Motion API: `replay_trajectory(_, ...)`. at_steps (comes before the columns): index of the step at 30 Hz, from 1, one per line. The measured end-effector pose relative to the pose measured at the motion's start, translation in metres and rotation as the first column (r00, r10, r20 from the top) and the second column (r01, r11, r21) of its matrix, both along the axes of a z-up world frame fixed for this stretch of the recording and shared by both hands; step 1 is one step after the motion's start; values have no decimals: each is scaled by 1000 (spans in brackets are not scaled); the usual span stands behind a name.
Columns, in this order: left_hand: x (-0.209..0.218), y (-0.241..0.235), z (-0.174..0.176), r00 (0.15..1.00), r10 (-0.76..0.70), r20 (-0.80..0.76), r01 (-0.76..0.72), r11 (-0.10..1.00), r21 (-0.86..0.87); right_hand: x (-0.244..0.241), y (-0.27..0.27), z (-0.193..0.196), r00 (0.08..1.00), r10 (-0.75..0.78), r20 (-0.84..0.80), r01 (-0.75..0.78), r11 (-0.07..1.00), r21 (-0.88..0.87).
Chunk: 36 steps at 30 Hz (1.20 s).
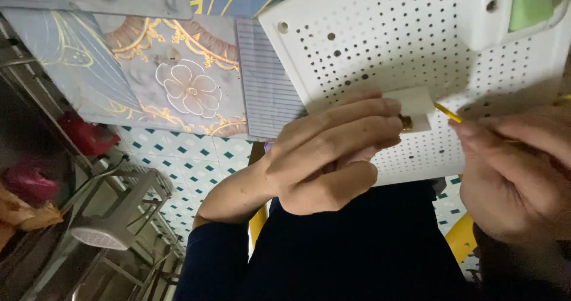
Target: The person strips the insulation from the ends of yellow electrical wires and inserts them into the terminals of a white electrical connector. They repeat this process for multiple wires, securing them into the connector block.
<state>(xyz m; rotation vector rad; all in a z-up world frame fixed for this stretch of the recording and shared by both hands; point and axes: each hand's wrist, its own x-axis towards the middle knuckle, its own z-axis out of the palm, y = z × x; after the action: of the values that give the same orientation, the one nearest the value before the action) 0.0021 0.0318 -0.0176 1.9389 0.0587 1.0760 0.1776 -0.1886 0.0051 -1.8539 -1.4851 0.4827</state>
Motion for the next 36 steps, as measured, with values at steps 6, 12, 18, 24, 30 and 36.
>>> replay_trajectory(6,-2,6,2,1000,8,-5,-8,1000,18,-17,-5,-5,992,-101,70,100,995,9)
replay_trajectory(12,-5,8,0,999,35,-11,-35,998,44,-14,-14,-20,993,-11,118,1,996,86)
replay_trajectory(18,-6,6,-4,998,61,0,-61,997,45,-23,-9,-33,988,-60,143,30,979,202)
replay_trajectory(24,-6,11,1,999,48,4,-48,998,29,-30,-10,-29,980,-112,166,80,980,184)
replay_trajectory(30,-7,6,-5,997,75,11,-76,996,53,-28,-27,-30,993,-92,77,84,991,107)
replay_trajectory(36,-9,5,-6,998,61,-10,-61,998,34,-13,-6,-17,999,42,28,-42,999,13)
